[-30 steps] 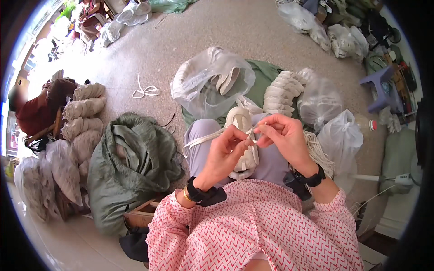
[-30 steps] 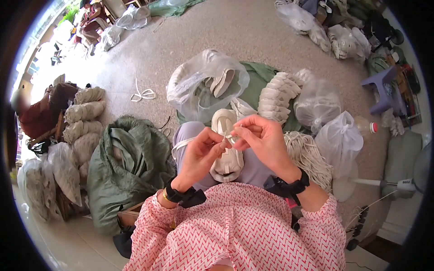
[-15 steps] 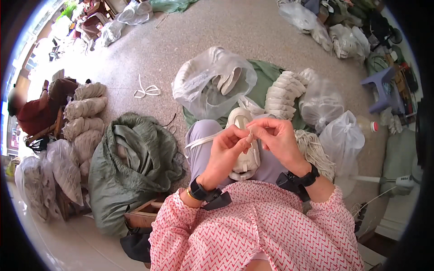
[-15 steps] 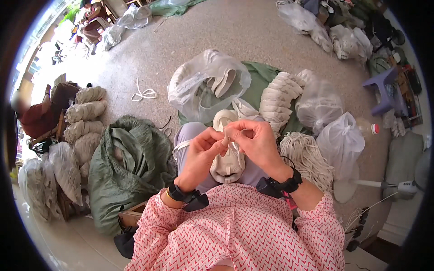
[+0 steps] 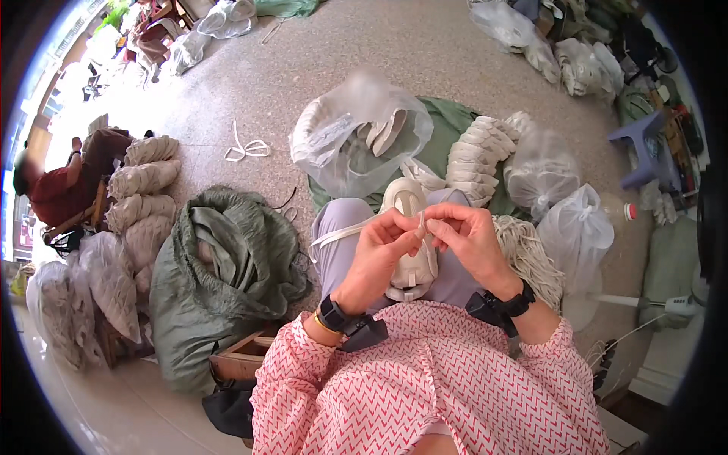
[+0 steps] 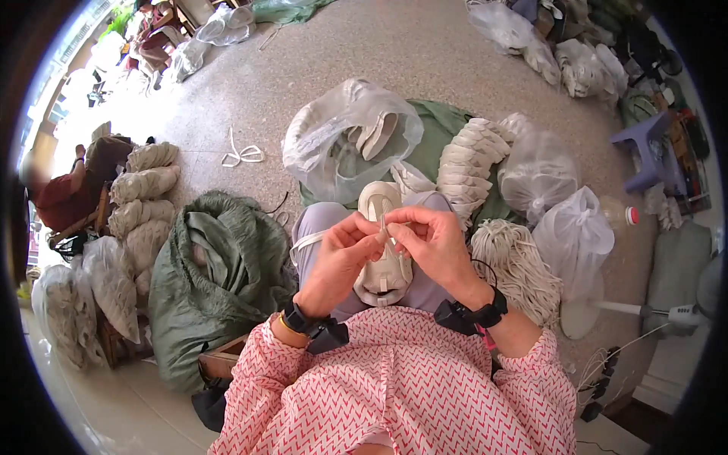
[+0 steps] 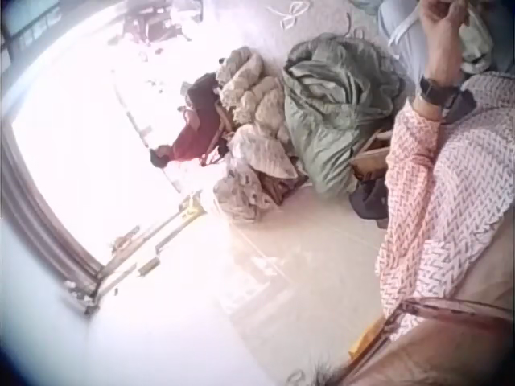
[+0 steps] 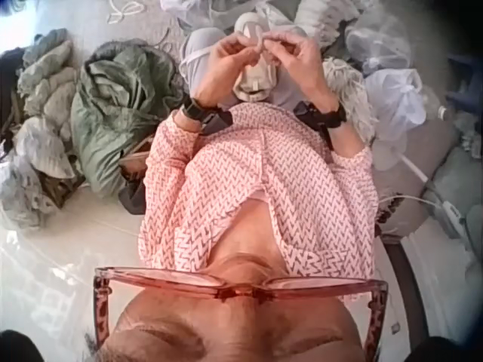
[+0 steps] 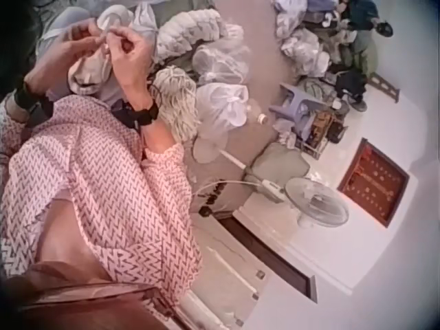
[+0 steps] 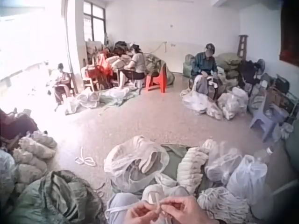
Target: Lacing shoelaces on a beige athletic shoe in a manufacturing environment.
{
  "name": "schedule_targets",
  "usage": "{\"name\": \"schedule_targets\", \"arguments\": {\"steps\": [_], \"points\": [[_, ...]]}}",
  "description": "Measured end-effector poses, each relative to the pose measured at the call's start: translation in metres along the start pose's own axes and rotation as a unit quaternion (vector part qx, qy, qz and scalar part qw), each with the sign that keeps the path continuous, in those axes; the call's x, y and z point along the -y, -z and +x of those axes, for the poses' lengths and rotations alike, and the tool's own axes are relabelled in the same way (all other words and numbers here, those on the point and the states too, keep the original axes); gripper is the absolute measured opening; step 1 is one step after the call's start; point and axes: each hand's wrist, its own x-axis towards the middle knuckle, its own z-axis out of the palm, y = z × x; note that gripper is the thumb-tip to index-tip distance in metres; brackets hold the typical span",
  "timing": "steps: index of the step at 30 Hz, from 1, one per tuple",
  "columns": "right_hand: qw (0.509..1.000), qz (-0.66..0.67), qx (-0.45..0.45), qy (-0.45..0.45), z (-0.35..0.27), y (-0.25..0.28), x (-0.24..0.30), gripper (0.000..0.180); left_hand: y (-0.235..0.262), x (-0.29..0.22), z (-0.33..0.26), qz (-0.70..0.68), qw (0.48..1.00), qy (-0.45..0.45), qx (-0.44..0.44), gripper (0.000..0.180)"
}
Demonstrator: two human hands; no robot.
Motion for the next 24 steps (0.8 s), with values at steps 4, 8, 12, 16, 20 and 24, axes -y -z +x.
{"name": "schedule_targets", "arguments": {"steps": [4, 8, 12, 16, 20, 24], "points": [[1.000, 0.016, 0.009, 0.022, 0.001, 0.001, -0.004, 0.019, 0.000, 0.001, 0.001, -0.004, 1.000, 0.007, -0.011, 0.006], [0.999, 0.025, 0.010, 0.043, 0.002, -0.001, -0.013, 0.015, 0.002, 0.007, 0.002, 0.011, 1.000, -0.006, -0.009, 0.008], [0.987, -0.024, -0.025, 0.157, 0.008, -0.004, -0.025, 0.010, 0.004, 0.014, 0.005, 0.097, 0.995, 0.007, -0.032, 0.010], [0.982, -0.107, -0.042, 0.148, 0.015, 0.003, -0.017, 0.010, 0.006, 0.016, 0.008, 0.297, 0.946, -0.113, -0.070, 0.015], [0.993, -0.080, -0.032, 0.080, 0.016, 0.013, 0.012, 0.012, 0.019, 0.008, 0.009, 0.537, 0.819, -0.189, -0.070, 0.033], [0.989, -0.104, 0.007, 0.103, 0.012, 0.006, 0.033, 0.011, 0.027, 0.010, 0.016, 0.562, 0.789, -0.250, -0.009, 0.043]]}}
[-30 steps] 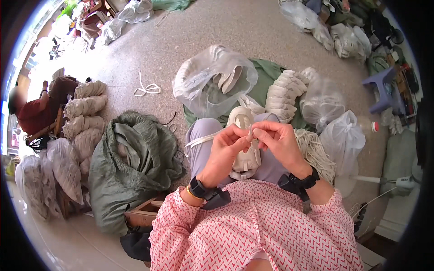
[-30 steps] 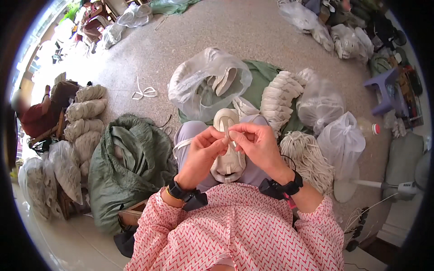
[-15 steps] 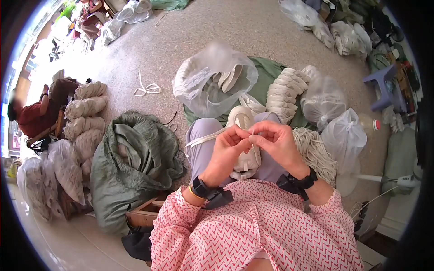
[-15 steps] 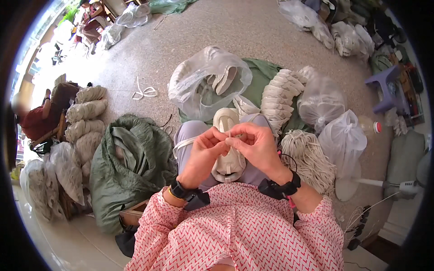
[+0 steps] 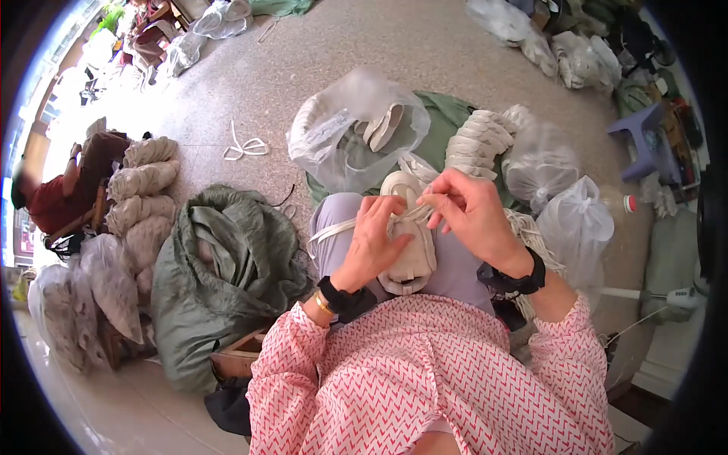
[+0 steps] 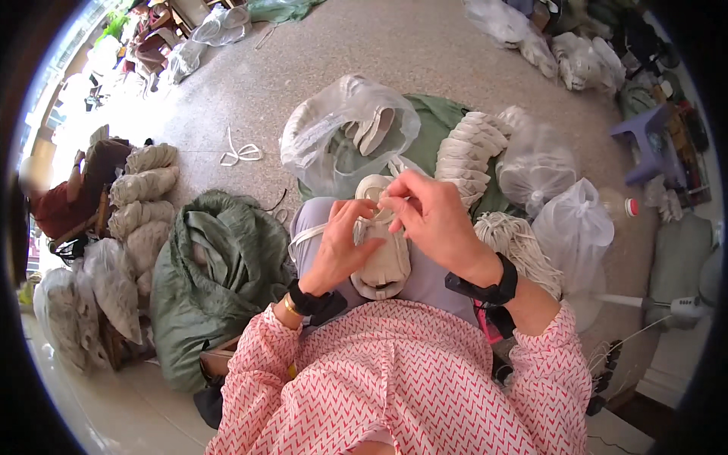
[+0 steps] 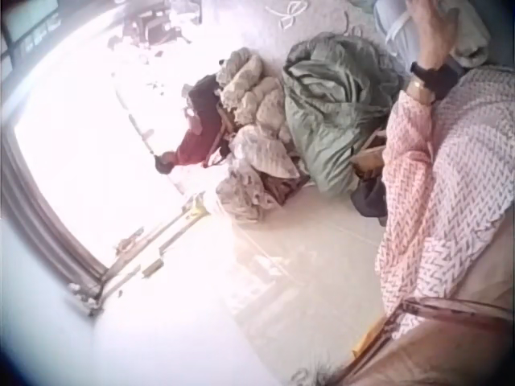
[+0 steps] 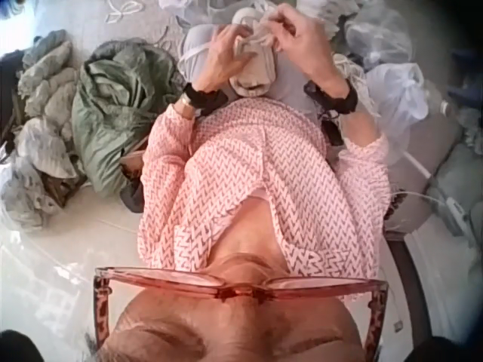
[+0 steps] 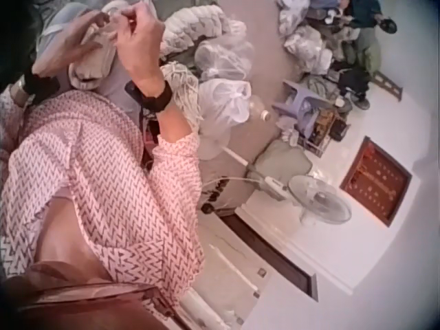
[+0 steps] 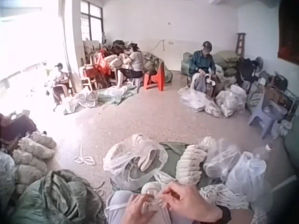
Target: Lacing shoelaces on a beige athletic shoe in a manufacturing environment.
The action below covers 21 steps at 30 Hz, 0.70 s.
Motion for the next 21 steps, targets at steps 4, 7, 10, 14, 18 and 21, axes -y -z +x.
{"name": "schedule_targets", "arguments": {"steps": [4, 7, 10, 14, 18, 21], "points": [[0.989, -0.095, 0.056, 0.095, -0.005, -0.012, 0.015, 0.011, -0.009, 0.004, 0.001, 0.039, 0.999, -0.020, -0.023, 0.048], [0.983, -0.131, 0.072, 0.109, -0.008, -0.018, 0.034, 0.011, -0.013, 0.004, 0.000, 0.080, 0.996, -0.019, -0.018, 0.048], [0.990, -0.054, 0.064, 0.117, -0.010, -0.016, 0.067, 0.011, -0.011, 0.005, -0.003, 0.090, 0.994, -0.041, -0.052, 0.049], [0.983, -0.006, 0.085, 0.166, 0.001, 0.000, 0.127, 0.010, -0.009, 0.010, -0.003, 0.076, 0.997, -0.014, -0.005, 0.053], [0.937, -0.035, 0.130, 0.323, 0.034, 0.027, 0.202, 0.011, -0.009, 0.014, -0.002, 0.066, 0.998, 0.000, 0.013, 0.047], [0.937, -0.043, 0.136, 0.320, 0.051, 0.045, 0.253, 0.011, -0.007, 0.017, -0.001, 0.063, 0.997, -0.002, 0.043, 0.058]]}}
